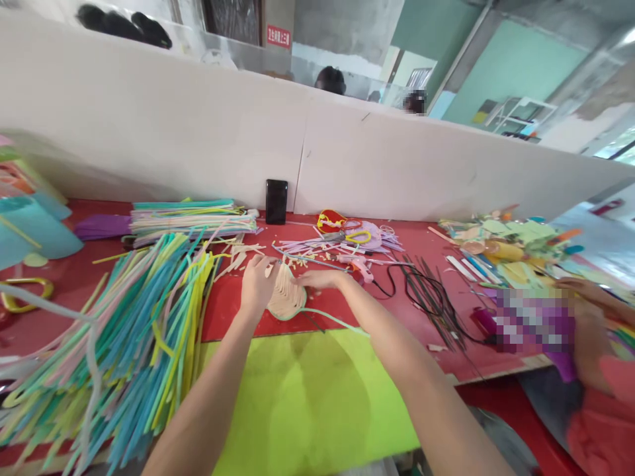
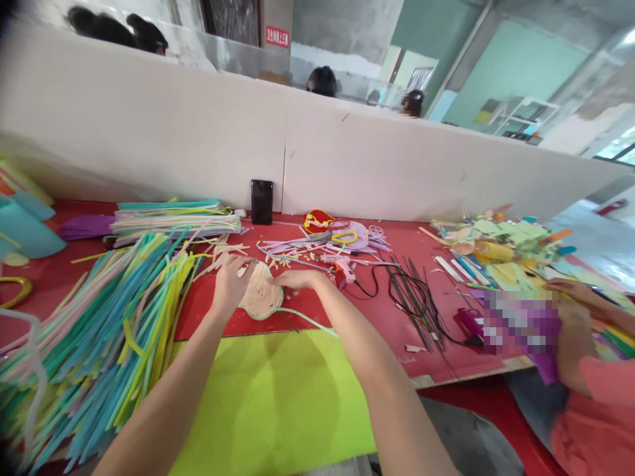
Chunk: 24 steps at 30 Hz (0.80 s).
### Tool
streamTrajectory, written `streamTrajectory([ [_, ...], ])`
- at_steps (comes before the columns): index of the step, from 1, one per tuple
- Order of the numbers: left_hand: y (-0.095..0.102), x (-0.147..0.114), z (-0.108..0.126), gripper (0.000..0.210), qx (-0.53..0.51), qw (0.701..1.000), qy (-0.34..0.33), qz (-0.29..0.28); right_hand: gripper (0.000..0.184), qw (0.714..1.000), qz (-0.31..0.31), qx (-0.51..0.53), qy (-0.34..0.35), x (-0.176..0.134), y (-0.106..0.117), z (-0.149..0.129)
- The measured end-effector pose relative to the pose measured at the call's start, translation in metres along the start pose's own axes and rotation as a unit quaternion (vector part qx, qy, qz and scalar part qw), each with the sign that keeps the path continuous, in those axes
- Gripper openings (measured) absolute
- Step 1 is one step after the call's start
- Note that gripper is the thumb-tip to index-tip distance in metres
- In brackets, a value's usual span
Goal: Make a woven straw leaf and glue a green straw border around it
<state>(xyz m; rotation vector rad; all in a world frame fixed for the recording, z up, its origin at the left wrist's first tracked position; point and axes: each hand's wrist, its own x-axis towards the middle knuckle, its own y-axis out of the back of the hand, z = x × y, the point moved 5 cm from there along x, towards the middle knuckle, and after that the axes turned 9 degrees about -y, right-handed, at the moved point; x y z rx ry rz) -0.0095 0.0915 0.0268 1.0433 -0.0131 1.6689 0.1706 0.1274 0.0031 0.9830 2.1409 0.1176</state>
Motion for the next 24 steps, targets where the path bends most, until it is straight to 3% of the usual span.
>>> streamTrajectory([
  [2, -0.001, 0.000, -0.002, 0.017, 0.000, 1.000, -0.001, -0.011, 0.040, 0.998, 0.058, -0.030, -0.013, -0.006, 0.022, 0.008],
  [5, -0.003, -0.001, -0.004, 0.018, -0.006, 1.000, 0.011, -0.029, 0.033, 0.975, 0.214, -0.056, -0.028, -0.031, 0.064, 0.036],
  [8, -0.009, -0.004, -0.003, 0.019, -0.012, 0.998, 0.025, -0.059, 0.030, 0.910, 0.403, -0.071, -0.071, -0.066, 0.102, 0.076],
  [10, -0.015, -0.007, 0.000, 0.019, -0.006, 0.996, 0.030, -0.086, 0.031, 0.866, 0.484, -0.076, -0.097, -0.082, 0.114, 0.100],
  [14, -0.025, -0.013, 0.006, 0.020, 0.015, 0.991, 0.020, -0.134, 0.032, 0.841, 0.524, -0.082, -0.102, -0.080, 0.115, 0.125],
  [20, -0.038, -0.015, 0.002, 0.016, -0.008, 0.981, 0.000, -0.194, 0.031, 0.826, 0.553, -0.074, -0.084, -0.058, 0.113, 0.139],
  [24, -0.041, -0.014, 0.001, 0.017, -0.027, 0.977, 0.010, -0.210, 0.032, 0.804, 0.588, -0.047, -0.075, -0.059, 0.111, 0.141],
])
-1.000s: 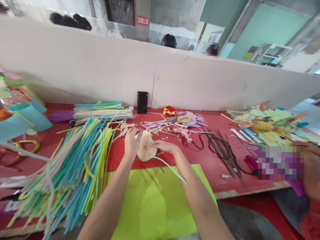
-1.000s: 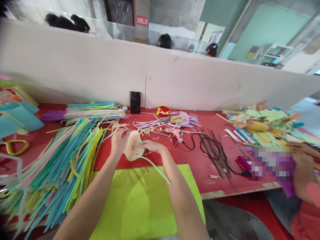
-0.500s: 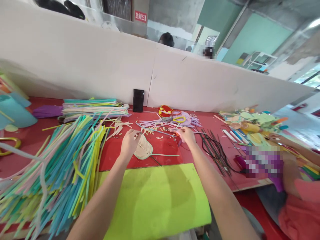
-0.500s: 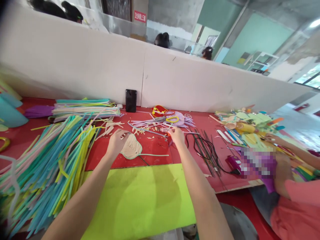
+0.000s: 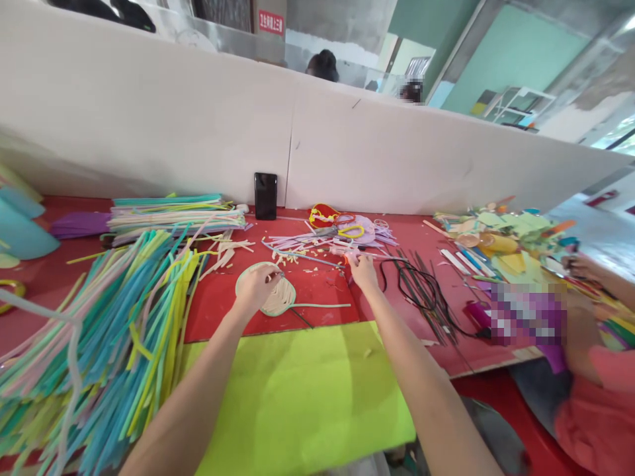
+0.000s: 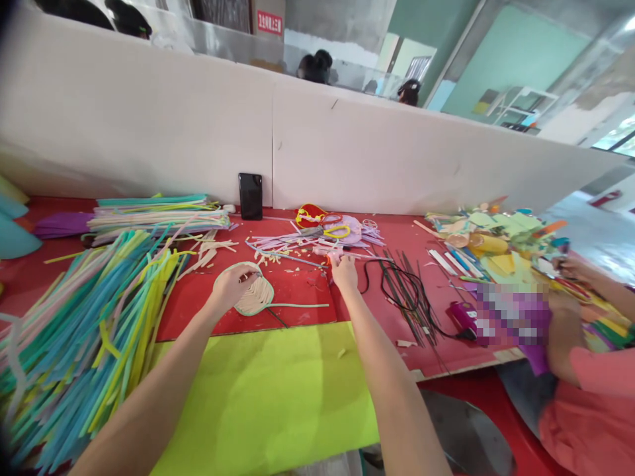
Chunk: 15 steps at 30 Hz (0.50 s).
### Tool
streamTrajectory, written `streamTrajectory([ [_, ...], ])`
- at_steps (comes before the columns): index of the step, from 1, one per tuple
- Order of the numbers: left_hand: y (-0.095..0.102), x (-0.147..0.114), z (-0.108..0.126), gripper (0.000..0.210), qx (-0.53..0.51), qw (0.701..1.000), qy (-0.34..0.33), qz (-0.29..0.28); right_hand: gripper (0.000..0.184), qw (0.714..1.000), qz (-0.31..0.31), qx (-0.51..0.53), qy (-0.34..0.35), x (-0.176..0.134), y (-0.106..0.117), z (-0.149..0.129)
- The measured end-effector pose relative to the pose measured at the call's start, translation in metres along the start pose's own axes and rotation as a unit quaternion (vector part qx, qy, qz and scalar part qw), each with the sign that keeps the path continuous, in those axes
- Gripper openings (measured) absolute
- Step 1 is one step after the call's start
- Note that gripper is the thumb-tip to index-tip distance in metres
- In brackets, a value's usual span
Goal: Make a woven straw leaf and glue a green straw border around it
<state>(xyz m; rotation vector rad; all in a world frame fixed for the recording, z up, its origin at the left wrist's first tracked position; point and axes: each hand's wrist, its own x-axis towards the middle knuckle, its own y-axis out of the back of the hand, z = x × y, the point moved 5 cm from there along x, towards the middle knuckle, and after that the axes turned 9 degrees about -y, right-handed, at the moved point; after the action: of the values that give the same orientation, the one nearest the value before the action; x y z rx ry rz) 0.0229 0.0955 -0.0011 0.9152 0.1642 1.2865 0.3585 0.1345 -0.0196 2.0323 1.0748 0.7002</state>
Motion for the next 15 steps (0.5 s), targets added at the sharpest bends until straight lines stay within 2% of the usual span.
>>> streamTrajectory([
  [5, 0.004, 0.001, 0.002, 0.017, -0.016, 0.999, 0.024, 0.015, 0.044, 0.997, 0.048, 0.057, -0.012, -0.005, 0.024, -0.005],
  [9, 0.011, -0.005, 0.012, 0.015, 0.006, 1.000, 0.030, 0.001, 0.051, 0.993, 0.019, 0.117, -0.005, -0.025, 0.044, -0.011],
  [12, 0.019, -0.016, 0.030, 0.016, 0.023, 0.999, -0.022, -0.008, 0.053, 0.987, 0.019, 0.160, 0.010, -0.059, 0.058, -0.018],
  [15, 0.017, -0.030, 0.042, 0.016, 0.033, 0.993, -0.088, -0.073, 0.054, 0.987, 0.022, 0.157, 0.010, -0.097, 0.060, -0.024],
])
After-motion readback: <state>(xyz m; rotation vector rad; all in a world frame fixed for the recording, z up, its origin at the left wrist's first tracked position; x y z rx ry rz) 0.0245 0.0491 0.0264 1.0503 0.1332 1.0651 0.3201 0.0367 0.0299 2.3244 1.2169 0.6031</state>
